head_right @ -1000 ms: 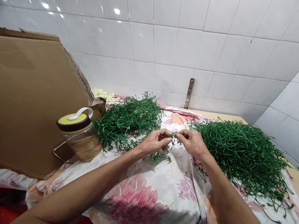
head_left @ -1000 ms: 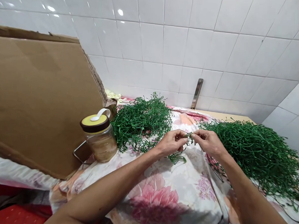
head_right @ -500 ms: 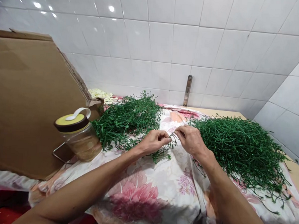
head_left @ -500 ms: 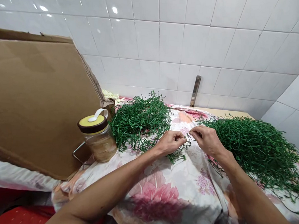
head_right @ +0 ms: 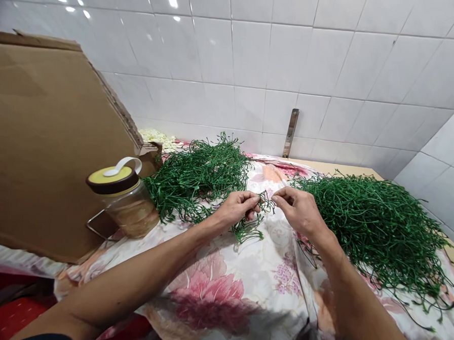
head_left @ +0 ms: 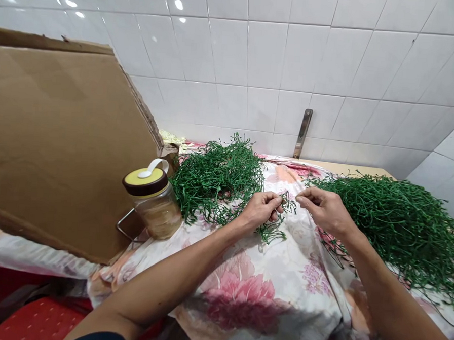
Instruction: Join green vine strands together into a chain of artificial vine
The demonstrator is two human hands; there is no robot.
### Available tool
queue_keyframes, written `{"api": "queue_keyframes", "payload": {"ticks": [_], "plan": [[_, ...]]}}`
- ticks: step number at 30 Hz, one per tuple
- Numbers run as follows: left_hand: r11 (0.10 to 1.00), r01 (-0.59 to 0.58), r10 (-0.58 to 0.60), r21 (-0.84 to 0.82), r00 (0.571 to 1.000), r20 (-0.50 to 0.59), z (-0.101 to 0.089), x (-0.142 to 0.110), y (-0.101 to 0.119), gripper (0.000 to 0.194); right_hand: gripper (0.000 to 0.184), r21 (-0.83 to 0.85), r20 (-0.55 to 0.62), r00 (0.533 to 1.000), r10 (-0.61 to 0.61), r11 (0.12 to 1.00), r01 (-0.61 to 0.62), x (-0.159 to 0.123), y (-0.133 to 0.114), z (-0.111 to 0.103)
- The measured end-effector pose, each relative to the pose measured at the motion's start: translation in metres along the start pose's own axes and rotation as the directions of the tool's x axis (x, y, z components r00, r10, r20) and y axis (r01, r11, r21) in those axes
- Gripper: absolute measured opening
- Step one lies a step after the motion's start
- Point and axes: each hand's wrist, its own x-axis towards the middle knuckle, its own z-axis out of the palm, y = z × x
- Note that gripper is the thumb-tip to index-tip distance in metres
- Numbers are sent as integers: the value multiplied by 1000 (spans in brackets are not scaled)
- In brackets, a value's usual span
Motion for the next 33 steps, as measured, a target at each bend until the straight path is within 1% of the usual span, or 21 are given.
{"api": "queue_keyframes", "payload": {"ticks": [2,3,7,8,10,12,13,15,17,20,22,23,26,28,29,31,33], "plan": [[1000,3,-3,-27,1000,5,0,-1,2,31,27,16,88,995,36,999,-37,0,3,0],[999,7,-7,-33,1000,15,0,-2,2,31,27,26,99,994,50,998,-53,1,4,0],[1000,6,-4,-29,998,61,2,-4,4,33,34,80,12,997,79,994,-79,3,4,-2],[999,8,-5,-34,998,68,3,-5,5,34,37,98,17,997,73,992,-74,4,3,-3],[998,29,-24,-60,996,86,4,-6,5,34,41,135,99,994,46,989,-59,5,3,-3],[995,56,-46,-88,993,112,5,-7,6,37,39,152,196,980,19,987,-49,6,3,-2],[993,65,-53,-94,991,122,5,-7,7,38,35,152,221,975,10,987,-45,6,2,-1],[996,50,-42,-73,993,111,4,-7,7,41,29,145,214,977,0,989,-32,7,2,1],[1000,-21,20,8,997,68,2,-6,7,41,26,136,196,981,-5,990,-22,7,0,2],[960,-143,150,242,989,-10,0,-7,9,33,29,140,212,977,5,990,-35,7,-1,2],[901,-185,219,393,975,-42,-1,-10,11,24,33,177,260,965,45,980,-93,6,-1,1],[872,-209,253,443,967,-42,-2,-12,13,24,35,205,294,953,78,968,-143,6,0,0],[808,-324,352,492,935,38,-2,-16,15,25,40,294,388,907,167,910,-293,5,1,-3],[784,-382,388,489,917,95,-1,-17,15,25,40,349,435,884,170,874,-339,4,1,-4],[778,-395,396,489,912,107,-1,-17,15,25,40,371,454,877,158,861,-347,4,2,-5],[774,-391,402,498,911,92,-1,-17,14,24,39,393,476,869,136,851,-348,4,2,-6],[778,-361,394,515,918,48,-1,-16,14,23,39,383,462,876,137,860,-337,5,3,-5]]}}
